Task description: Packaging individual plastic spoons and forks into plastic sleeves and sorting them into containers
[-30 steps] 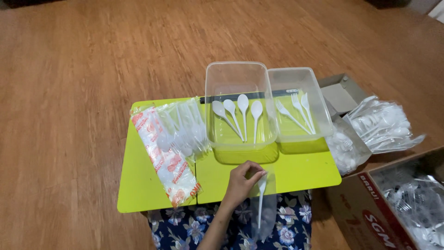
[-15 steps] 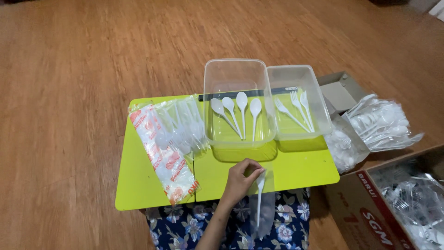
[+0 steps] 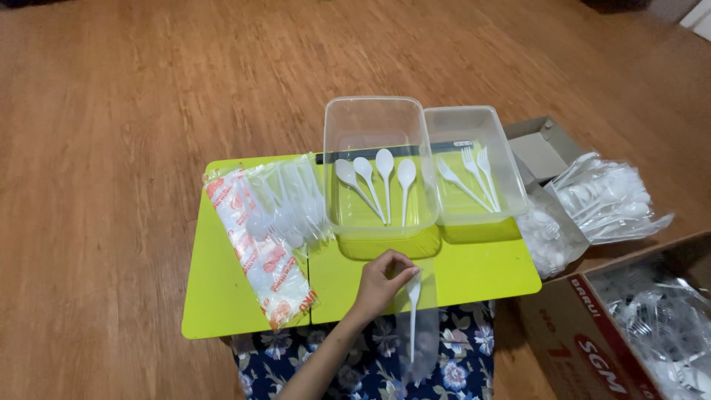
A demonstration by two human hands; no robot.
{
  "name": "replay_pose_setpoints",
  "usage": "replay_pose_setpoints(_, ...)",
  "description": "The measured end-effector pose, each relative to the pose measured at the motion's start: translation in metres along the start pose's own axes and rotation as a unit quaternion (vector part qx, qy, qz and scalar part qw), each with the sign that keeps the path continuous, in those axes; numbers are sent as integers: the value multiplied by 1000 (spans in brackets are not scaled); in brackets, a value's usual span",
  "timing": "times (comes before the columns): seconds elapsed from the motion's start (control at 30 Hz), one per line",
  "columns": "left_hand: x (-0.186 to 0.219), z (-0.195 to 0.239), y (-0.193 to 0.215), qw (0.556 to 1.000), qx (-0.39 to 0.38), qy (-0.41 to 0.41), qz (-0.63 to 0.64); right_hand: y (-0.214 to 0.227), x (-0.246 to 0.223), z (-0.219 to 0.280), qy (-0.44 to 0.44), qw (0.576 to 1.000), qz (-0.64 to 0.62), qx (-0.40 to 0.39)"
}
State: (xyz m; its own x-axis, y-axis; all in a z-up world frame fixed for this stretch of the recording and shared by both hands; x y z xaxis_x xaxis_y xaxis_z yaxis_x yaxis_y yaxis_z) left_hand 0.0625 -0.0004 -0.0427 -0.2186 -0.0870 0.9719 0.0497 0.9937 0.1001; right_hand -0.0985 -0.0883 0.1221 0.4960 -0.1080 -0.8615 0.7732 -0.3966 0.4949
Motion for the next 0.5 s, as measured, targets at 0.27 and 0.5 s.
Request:
replay_pose_setpoints(0.27, 11, 3, 1, 998, -8, -14, 53, 85, 61, -59, 19, 999, 32, -1)
replay_pose_setpoints(0.5, 14, -2, -1, 999, -13, -19, -36, 221, 214, -130, -201, 911, 240, 268)
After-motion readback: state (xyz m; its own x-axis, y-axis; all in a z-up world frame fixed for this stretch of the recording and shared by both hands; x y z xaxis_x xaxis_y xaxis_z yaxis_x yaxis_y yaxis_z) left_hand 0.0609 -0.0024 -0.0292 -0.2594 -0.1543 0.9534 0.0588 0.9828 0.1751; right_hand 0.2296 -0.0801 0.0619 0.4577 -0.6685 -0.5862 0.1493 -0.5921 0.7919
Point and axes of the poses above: each hand's wrist, its own z-axis away from the middle knuckle, its own y-axis out of the back of the hand, x = y × z, the point moved 5 cm from there along -z, towards the middle knuckle, and after that the axes turned 5 degrees about -y, right-handed, at the moved point
